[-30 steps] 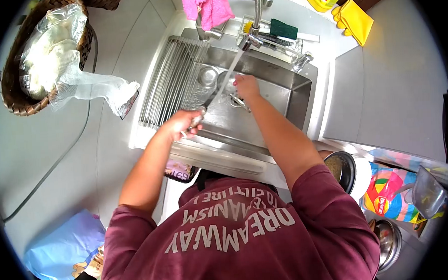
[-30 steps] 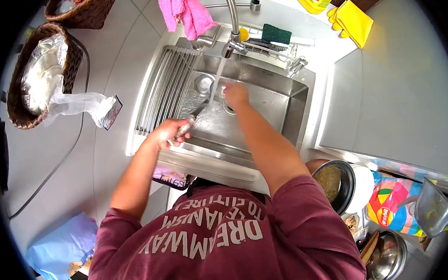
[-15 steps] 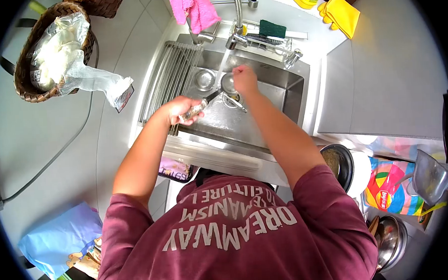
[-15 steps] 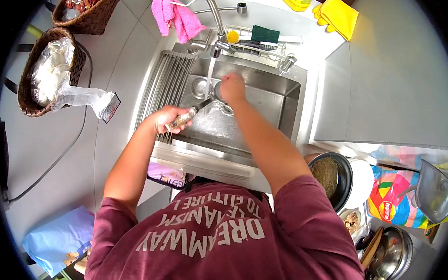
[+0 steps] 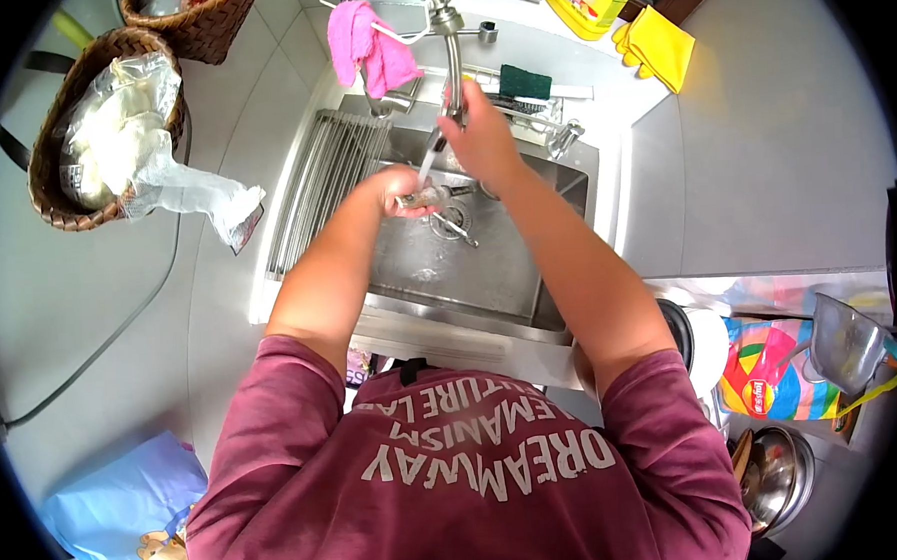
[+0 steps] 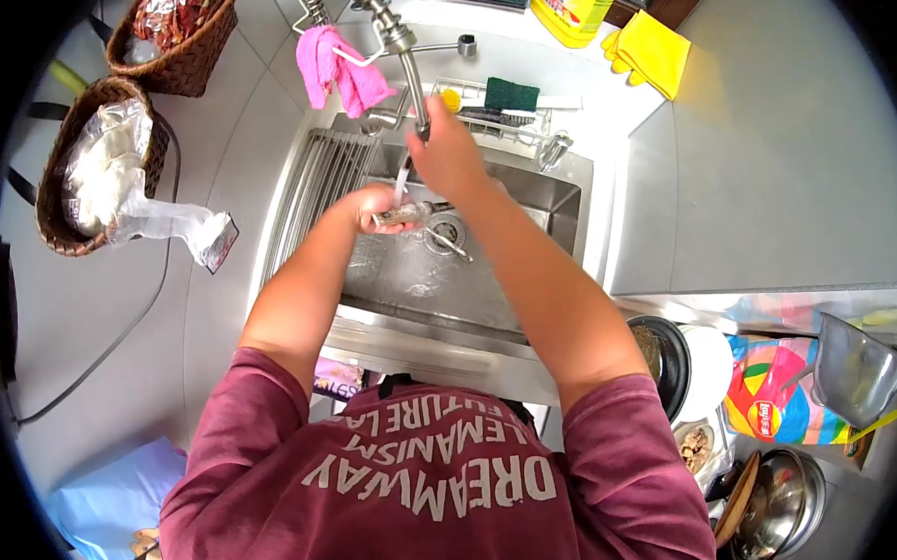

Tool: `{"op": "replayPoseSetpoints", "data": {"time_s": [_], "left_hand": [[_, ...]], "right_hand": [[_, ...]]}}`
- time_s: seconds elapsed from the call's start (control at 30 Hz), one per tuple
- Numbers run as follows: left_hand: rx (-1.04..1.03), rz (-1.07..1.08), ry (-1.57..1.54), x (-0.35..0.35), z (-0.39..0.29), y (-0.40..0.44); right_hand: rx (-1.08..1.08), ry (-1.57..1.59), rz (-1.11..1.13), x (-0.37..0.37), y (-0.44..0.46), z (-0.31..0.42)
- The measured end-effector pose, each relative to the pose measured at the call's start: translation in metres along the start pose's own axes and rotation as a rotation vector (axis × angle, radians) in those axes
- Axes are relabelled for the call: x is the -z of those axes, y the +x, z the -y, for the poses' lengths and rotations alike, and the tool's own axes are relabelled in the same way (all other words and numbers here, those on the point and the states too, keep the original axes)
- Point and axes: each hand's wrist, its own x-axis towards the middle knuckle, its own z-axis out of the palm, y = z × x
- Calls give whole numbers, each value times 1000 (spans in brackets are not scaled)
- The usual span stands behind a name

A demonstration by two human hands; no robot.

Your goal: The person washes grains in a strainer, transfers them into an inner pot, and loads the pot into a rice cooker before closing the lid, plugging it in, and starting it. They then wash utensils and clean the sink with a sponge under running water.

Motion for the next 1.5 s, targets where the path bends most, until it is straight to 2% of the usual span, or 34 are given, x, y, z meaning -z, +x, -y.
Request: {"op": "replayPoseSetpoints", "data": {"time_s": [0.03,0.13,0.17,0.27,0.4,0.53,0.57,0.67,0.7,0.8,0.9,1.0,1.1,1.3,1.5], "left_hand": [[-11,39,-44,-1,1,0],[-20,77,-56,1,5,10],[44,111,-13,1,4,13],[44,22,174,-7,11,16],[105,-32,320,-2,23,-2],[-69,-8,501,-11,37,-32],[-174,-65,527,-25,42,-40],[-208,-153,694,-58,46,-60],[-182,-145,701,-60,54,-64],[-153,-129,740,-66,61,-73],[-162,-131,823,-73,56,-83],[-184,-78,715,-83,37,-96],[-199,-39,640,-87,19,-99],[-220,-20,524,-85,-5,-112],[-206,14,373,-74,-8,-110]], "right_hand": [[71,37,-2,-1,-8,-3],[-54,-1,4,-1,-14,-9],[-47,-10,-4,-1,-15,-8],[-9,10,118,4,-12,-5],[42,-173,1,13,-1,-26],[116,-30,55,12,6,-32],[109,-33,88,16,7,-29],[163,130,-84,28,6,-41],[-12,138,-96,43,0,-39],[-108,-188,-179,88,-32,-109],[-142,-517,-65,117,-51,-162],[-101,-806,114,128,-56,-172],[-101,-864,288,132,-46,-176],[-106,-896,341,130,-22,-186],[-121,-939,268,122,-28,-194]]}}
